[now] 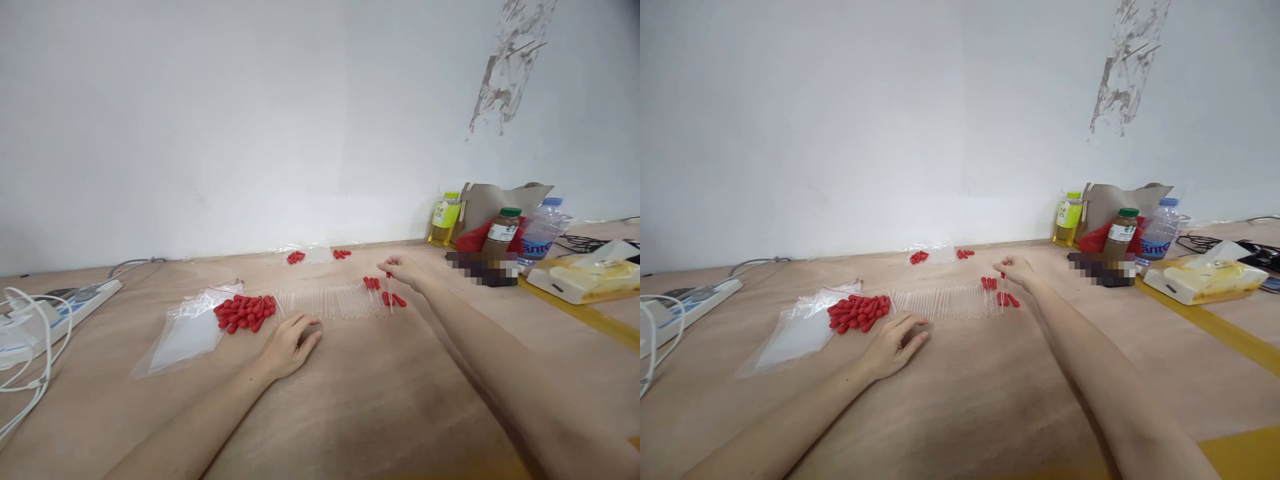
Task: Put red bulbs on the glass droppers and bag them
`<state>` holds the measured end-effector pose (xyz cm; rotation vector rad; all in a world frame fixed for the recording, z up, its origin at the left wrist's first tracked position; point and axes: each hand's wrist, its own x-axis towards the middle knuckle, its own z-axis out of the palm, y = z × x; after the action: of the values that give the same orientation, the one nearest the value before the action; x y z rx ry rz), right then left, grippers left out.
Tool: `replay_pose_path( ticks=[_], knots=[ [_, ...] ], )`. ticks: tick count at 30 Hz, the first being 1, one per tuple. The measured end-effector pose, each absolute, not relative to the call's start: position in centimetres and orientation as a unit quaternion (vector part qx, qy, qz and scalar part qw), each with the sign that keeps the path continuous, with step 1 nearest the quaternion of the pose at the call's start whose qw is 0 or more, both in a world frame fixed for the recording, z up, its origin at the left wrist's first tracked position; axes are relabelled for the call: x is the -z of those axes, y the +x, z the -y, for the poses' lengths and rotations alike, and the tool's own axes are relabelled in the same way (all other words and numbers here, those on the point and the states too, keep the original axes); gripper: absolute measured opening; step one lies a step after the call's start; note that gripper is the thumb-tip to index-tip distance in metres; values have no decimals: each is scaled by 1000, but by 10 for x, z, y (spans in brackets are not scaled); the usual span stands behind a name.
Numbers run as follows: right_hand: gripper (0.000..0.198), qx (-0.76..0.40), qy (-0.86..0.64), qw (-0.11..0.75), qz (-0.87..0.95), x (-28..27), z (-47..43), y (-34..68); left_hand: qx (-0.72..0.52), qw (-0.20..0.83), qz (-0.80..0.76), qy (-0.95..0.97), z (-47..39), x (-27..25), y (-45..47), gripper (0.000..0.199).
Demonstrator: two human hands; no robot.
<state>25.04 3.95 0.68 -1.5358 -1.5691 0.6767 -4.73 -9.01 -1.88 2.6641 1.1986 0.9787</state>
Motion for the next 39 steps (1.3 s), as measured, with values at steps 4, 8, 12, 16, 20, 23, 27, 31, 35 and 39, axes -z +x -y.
replay_pose_path(
  ticks=[4,8,12,16,20,23,27,31,35,39],
  knots=[
    [24,-241,-628,376,638,13,-51,238,-306,36,-391,867,90,18,-48,19],
    [27,-206,-643,348,650,20,-54,233,-300,37,-393,868,91,18,-48,18],
    [33,-126,-677,308,656,15,-47,246,-311,33,-386,868,91,17,-48,18],
    [28,-87,-683,277,670,14,-26,269,-310,19,-389,867,90,17,-46,16],
    [34,-125,-697,233,666,23,-2,282,-308,-30,-432,847,91,18,-44,11],
    [39,-140,-709,229,652,28,7,281,-304,-75,-472,824,90,18,-43,21],
    [39,-154,-725,223,633,29,6,278,-273,-110,-537,791,82,12,-40,14],
    [38,-167,-731,221,623,29,3,279,-235,-88,-607,754,62,5,-25,11],
    [38,-127,-694,330,627,34,6,279,-224,-74,-630,740,39,5,3,19],
    [35,-96,-634,420,642,39,13,268,-211,-74,-647,729,27,8,23,18]
  ],
)
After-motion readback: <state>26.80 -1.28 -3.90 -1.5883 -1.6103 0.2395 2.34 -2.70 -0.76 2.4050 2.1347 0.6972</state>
